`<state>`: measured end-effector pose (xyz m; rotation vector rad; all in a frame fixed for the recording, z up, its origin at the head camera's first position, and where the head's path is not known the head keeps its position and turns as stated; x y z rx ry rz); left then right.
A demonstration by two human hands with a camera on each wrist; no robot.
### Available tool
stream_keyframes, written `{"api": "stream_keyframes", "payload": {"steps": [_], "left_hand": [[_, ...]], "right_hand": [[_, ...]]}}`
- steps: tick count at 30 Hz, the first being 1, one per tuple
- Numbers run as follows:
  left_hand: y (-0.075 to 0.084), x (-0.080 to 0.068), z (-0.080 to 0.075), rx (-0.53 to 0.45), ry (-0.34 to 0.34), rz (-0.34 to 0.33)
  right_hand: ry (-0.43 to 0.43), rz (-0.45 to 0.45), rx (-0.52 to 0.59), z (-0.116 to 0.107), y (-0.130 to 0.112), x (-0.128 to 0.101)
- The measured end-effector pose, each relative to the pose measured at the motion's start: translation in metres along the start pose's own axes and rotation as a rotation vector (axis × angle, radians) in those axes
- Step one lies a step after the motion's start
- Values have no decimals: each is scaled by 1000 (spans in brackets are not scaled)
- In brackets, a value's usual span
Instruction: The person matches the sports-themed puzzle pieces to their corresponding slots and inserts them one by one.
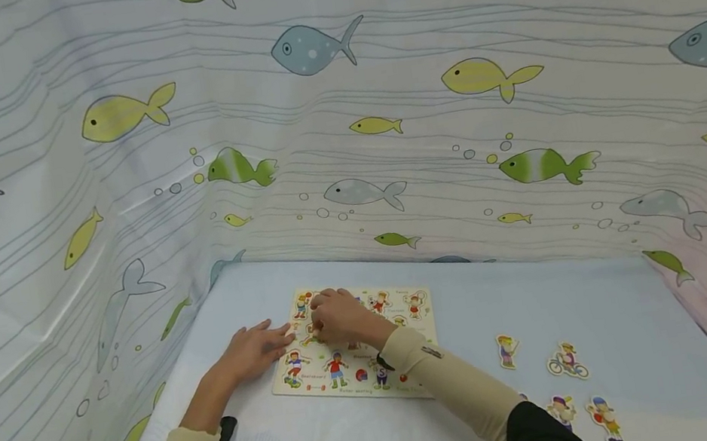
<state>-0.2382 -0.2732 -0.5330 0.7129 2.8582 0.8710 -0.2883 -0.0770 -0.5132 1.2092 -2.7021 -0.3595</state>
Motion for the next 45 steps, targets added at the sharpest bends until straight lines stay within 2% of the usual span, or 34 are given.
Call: {"api": "stream_keyframes", "payload": {"steps": [4, 11, 18, 23, 29, 38, 45], "left_hand": [[0, 0, 1, 12, -4, -2], [-1, 2, 1, 15, -10, -9], [0, 1, 1, 7, -5, -1], [-1, 1, 2, 8, -6, -4], [-2, 3, 2, 12, -11, -18], [-1, 2, 1, -2, -8, -35], [0, 2, 2, 6, -5, -31]], "right_hand": [[27, -12, 26, 0, 11, -9], [62, -36, 89, -14, 31, -32], [137, -69, 126, -26, 42, -52], [132, -63, 143, -27, 46, -63], [176, -84, 121, -32, 51, -77], [158, -65, 160, -29, 67, -100], [188, -69, 183, -30, 79, -122]]}}
Point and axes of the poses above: each hand's wrist, its own x-axis towards the middle knuckle, its own z-axis out of the palm, y = z × x, the point moved 3 cm from there along x, towards the middle knuckle, and after that the axes turned 13 degrees about -x, right-handed, at the moved point
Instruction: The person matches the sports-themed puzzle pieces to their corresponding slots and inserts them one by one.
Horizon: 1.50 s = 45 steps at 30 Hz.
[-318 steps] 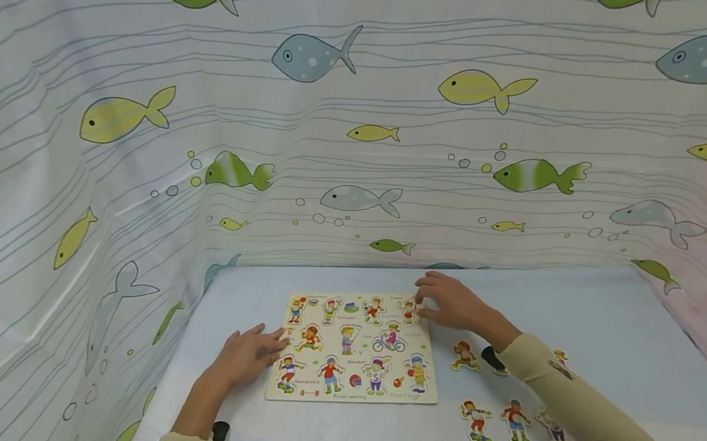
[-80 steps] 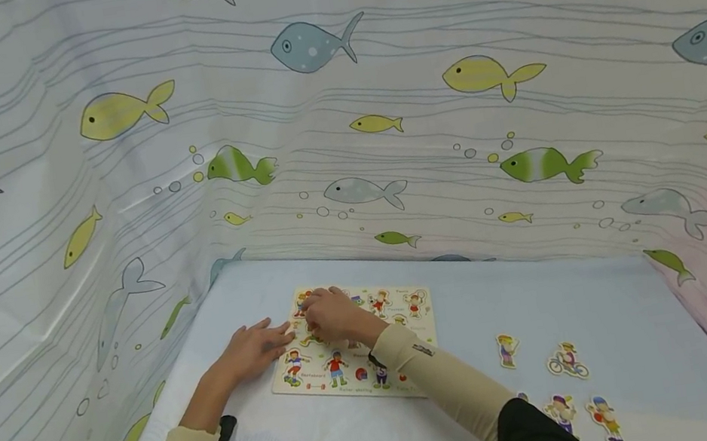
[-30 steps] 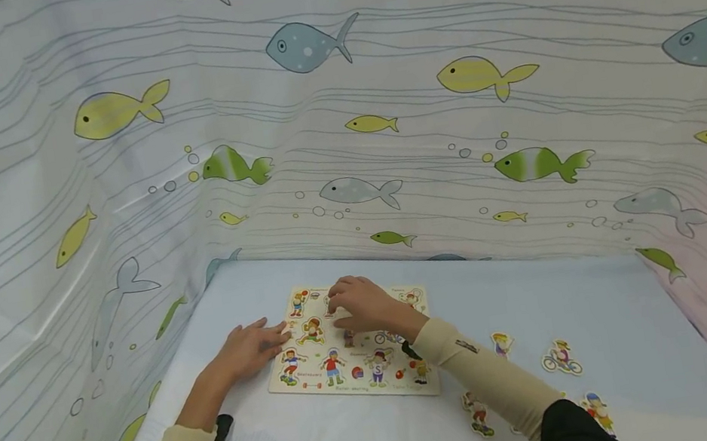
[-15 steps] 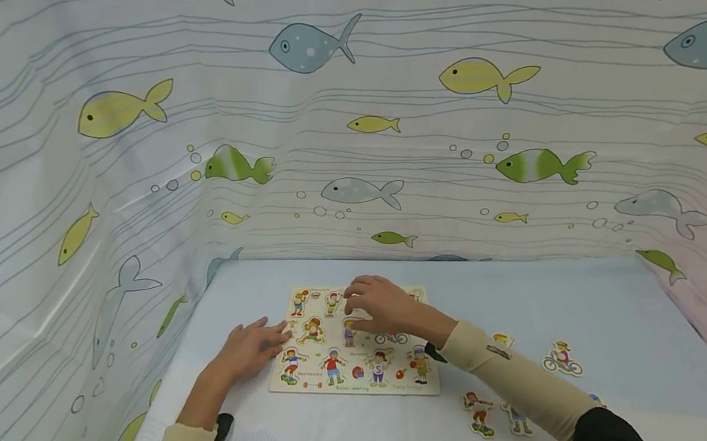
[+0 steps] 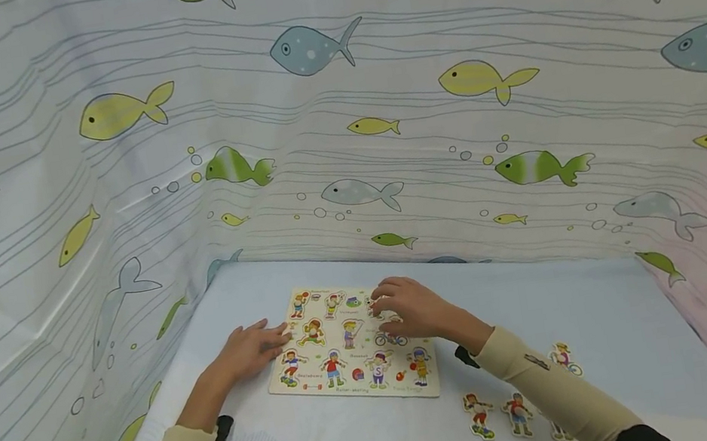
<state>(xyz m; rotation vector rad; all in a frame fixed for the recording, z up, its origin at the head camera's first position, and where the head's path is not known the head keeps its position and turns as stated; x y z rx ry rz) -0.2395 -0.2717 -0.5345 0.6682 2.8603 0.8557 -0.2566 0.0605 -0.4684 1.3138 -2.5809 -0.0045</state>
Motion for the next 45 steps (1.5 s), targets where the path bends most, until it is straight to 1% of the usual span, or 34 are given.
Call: {"api": "stream_keyframes", "payload": {"steps": [11, 17, 22, 25, 30, 33, 38, 45], "left_hand": [[-2, -2, 2, -3, 3, 0], [-3, -4, 2, 7, 8, -4], [-3, -5, 3, 3, 4, -4], [-3, -5, 4, 6, -1, -8], [-2, -5, 3, 15, 3, -7], [-2, -5, 1, 21, 4, -5], [0, -3, -1, 25, 5, -3], [3, 0, 0, 21, -4, 5]], "right_hand": [[31, 38, 8, -4, 13, -32], [27, 58, 12, -3, 20, -49], [-11, 82, 4, -6, 27, -64], [-19, 76, -7, -10, 30, -72], [-53, 72, 6, -14, 37, -84], [-77, 75, 0, -13, 41, -91], [-116, 99, 32, -9, 48, -104], [-199, 149, 88, -1, 63, -133]]}}
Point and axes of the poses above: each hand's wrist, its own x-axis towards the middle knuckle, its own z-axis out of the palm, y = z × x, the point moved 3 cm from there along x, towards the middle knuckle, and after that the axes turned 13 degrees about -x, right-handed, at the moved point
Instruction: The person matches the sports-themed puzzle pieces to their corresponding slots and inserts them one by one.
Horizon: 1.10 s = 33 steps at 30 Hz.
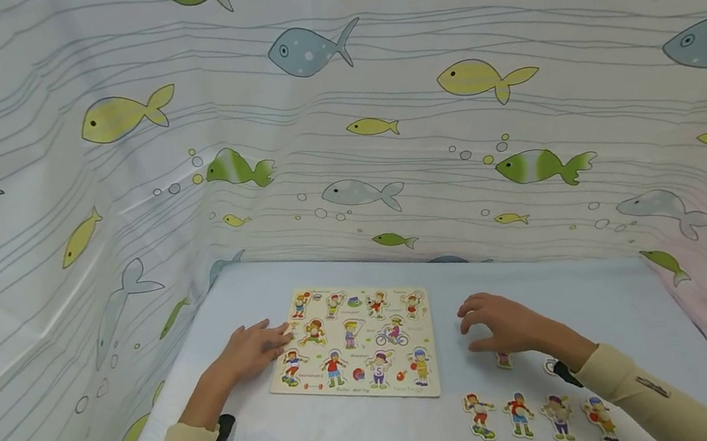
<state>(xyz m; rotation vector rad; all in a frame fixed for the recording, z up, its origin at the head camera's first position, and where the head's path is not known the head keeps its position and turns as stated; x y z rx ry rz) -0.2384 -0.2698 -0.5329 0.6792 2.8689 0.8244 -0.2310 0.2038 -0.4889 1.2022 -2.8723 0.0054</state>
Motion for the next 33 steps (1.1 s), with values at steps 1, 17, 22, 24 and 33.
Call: {"api": "stream_keyframes", "payload": {"steps": [1, 17, 22, 24, 33], "left_hand": [[1, 0, 0, 2, -2, 3], [9, 0, -8, -33, -1, 9], [8, -1, -6, -37, -8, 1], [8, -1, -6, -29, -9, 2], [5, -1, -3, -54, -7, -5]], "right_hand": [[-12, 10, 7, 1, 3, -4], [-90, 109, 16, 9, 24, -36], [-53, 91, -17, 13, 27, -42], [-35, 85, -23, 15, 28, -43], [-4, 96, -64, 25, 30, -44]]}}
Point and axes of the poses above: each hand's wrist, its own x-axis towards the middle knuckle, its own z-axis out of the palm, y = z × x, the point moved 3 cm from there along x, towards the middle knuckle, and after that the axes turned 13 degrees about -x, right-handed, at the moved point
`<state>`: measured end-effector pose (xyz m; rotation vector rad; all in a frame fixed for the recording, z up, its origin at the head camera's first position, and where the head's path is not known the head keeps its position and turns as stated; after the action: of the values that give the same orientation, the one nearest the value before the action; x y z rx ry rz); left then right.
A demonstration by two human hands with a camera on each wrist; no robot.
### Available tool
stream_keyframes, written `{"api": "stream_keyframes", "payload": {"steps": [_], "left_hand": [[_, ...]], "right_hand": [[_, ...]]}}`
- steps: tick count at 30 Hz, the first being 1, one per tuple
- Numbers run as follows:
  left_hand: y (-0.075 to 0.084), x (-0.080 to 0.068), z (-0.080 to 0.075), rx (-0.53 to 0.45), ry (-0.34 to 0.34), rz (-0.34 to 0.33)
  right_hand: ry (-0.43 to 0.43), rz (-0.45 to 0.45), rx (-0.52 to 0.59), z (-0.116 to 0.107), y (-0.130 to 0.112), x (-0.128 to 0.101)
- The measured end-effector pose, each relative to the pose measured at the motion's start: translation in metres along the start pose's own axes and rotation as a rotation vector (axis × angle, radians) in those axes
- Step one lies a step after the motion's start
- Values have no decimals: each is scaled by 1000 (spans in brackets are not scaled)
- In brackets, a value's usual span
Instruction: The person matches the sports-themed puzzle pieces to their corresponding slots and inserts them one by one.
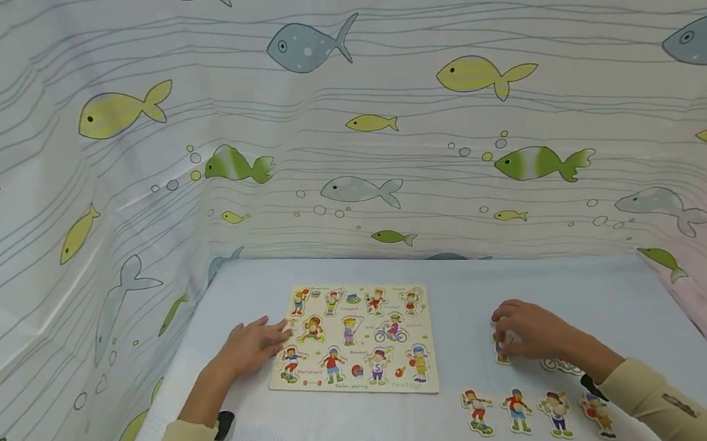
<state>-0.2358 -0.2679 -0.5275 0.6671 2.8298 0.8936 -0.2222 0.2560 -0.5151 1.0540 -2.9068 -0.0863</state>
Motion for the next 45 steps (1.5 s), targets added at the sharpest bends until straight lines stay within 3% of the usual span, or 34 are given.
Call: {"api": "stream_keyframes", "payload": {"steps": [16, 30, 45], "left_hand": [[0, -1, 1, -5, 0, -3], [-3, 0, 2, 13, 3, -7], [-4, -1, 3, 14, 18, 9]], "right_hand": [[-2, 31, -3, 6, -5, 3], [21, 34, 41, -6, -7, 0], [63, -10, 42, -18, -27, 18]]}}
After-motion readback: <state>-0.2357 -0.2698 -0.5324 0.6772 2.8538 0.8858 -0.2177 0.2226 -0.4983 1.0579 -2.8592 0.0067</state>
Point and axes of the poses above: each hand's wrist, its own x-axis towards the middle knuckle, its own z-axis out of the palm, y = z × x, the point moved 3 cm from there along x, towards the middle knuckle, and after that the axes turned 13 degrees about -x, right-handed, at the moved point
